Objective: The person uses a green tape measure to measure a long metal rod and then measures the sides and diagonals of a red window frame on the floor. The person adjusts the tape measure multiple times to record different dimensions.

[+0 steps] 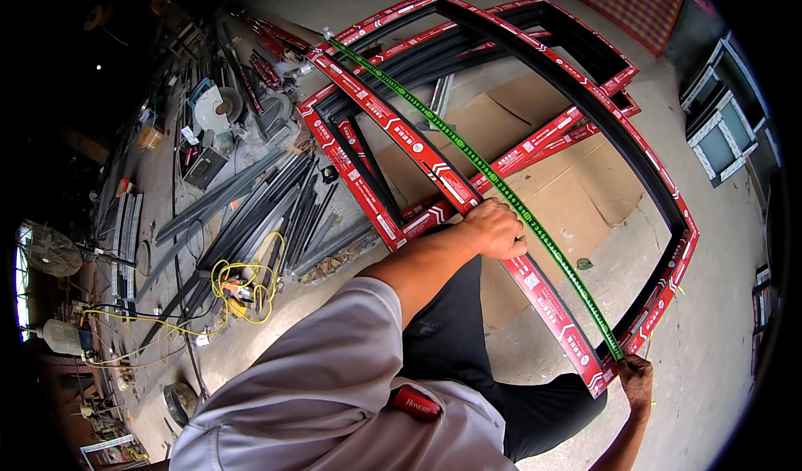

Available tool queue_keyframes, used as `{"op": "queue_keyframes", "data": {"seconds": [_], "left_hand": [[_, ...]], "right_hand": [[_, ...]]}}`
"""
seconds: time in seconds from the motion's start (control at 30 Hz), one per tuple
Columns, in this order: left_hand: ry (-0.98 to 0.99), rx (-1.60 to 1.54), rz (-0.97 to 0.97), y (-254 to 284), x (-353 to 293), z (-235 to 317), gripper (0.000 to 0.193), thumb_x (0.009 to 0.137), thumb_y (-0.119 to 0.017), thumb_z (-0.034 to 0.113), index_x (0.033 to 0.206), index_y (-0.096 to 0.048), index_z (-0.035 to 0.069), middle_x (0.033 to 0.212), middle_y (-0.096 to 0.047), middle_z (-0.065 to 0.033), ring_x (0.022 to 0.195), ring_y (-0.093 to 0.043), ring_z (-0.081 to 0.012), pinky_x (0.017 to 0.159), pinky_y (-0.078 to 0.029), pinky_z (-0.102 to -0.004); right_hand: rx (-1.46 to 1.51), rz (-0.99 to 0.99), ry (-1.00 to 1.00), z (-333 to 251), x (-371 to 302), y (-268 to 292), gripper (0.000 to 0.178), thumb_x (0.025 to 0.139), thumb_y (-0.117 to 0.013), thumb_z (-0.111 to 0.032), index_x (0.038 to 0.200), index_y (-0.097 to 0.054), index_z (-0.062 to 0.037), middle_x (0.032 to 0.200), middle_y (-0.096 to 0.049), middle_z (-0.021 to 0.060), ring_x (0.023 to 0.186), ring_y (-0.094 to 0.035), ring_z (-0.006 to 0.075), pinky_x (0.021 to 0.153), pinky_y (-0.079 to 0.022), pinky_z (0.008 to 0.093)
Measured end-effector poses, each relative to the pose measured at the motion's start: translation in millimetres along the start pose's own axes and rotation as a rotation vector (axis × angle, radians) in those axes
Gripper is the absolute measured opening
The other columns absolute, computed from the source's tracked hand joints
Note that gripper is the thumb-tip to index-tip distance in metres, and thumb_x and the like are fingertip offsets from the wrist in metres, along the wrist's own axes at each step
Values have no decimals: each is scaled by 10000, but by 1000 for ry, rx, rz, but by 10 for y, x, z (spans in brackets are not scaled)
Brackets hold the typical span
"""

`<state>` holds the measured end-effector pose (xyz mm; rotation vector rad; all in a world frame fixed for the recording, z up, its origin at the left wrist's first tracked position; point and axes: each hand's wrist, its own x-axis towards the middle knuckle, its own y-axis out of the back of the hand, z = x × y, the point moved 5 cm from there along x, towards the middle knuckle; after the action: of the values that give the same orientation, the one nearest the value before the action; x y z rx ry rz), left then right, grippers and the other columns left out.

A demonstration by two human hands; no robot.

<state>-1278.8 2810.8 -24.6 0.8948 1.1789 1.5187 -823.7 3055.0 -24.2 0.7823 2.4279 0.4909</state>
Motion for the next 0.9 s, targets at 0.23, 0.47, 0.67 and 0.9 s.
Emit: {"op": "queue_keyframes", "data": {"seconds": [0.23, 0.47, 0.67, 0.9], "left_hand": [[-12, -3, 15, 24, -10, 4, 445, 922, -550, 423, 822, -762, 45, 902, -755, -195, 938, -720, -375, 893, -531, -499], [2, -47, 45, -60, 26, -55, 375, 874, -581, 414, 775, -756, 97, 847, -744, -188, 906, -714, -391, 914, -503, -502], [13, -67, 25, -46, 18, -44, 401, 865, -581, 423, 747, -753, 80, 860, -745, -199, 921, -714, -391, 915, -504, -503], [-5, -31, 34, 9, -34, 1, 442, 895, -556, 422, 760, -757, 52, 866, -749, -199, 883, -724, -386, 876, -527, -496]], "right_hand": [[6, 9, -23, -230, -52, -62, 134, 952, -649, -25, 873, -733, 43, 754, -660, -36, 696, -538, 54, 620, -441, 261], [-61, 22, -8, -156, -55, -36, 160, 943, -635, -18, 917, -771, 62, 809, -731, 2, 725, -600, 71, 671, -502, 275], [-45, 5, -23, -175, -46, -43, 180, 946, -605, -14, 950, -764, 71, 810, -705, -24, 734, -580, 49, 665, -480, 252], [-44, 37, 5, -24, -37, -50, 158, 947, -617, -25, 906, -754, 44, 777, -675, -46, 703, -551, 47, 628, -441, 253]]}}
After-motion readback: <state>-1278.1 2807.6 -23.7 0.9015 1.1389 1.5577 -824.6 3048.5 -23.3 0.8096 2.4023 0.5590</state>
